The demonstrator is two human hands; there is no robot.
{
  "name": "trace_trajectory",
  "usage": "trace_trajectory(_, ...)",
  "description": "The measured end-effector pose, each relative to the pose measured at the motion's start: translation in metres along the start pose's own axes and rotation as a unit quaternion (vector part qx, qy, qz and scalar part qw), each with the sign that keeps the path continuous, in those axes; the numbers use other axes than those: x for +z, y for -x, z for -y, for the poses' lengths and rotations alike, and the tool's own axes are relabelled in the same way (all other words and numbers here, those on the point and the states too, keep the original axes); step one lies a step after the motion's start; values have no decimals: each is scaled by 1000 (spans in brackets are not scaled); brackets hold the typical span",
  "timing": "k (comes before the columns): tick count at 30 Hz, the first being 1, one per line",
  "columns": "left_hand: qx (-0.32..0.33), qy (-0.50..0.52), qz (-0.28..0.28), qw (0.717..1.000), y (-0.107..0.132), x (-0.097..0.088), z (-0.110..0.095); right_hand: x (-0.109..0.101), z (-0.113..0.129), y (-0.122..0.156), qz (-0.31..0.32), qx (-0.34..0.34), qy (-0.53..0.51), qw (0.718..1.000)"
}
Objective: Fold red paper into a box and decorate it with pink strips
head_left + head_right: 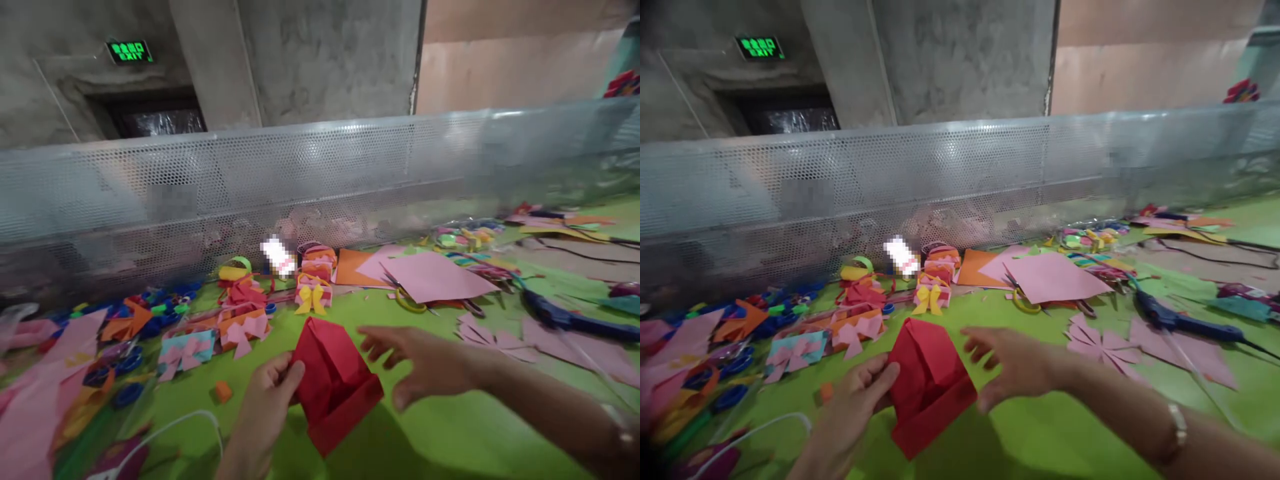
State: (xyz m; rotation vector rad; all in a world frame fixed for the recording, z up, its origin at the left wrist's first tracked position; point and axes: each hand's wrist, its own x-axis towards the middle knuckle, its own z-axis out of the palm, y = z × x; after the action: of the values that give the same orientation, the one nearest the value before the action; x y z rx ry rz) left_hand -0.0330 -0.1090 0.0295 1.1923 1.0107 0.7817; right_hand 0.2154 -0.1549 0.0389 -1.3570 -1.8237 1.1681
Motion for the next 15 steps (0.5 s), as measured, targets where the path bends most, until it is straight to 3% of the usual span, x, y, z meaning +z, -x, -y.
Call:
trace_trajectory(1,5,24,-8,1000,1,-1,-1,20,8,-13,23,-14,-64,998)
trace_trajectory(3,17,95,-17,995,4,-2,-3,48,15,-35,-3,-4,-166,986)
trace_trajectory(7,38,184,30,982,10,-1,-7,65,7,-59,-107,4,-209,972)
trace_trajectory(11,26,137,21,990,7,-2,1,70,-6,-59,-162,14,-247,955)
trace_trajectory(15,14,16,14,1000,-4,-6,15,74,-9,-53,-136,7,-288,948)
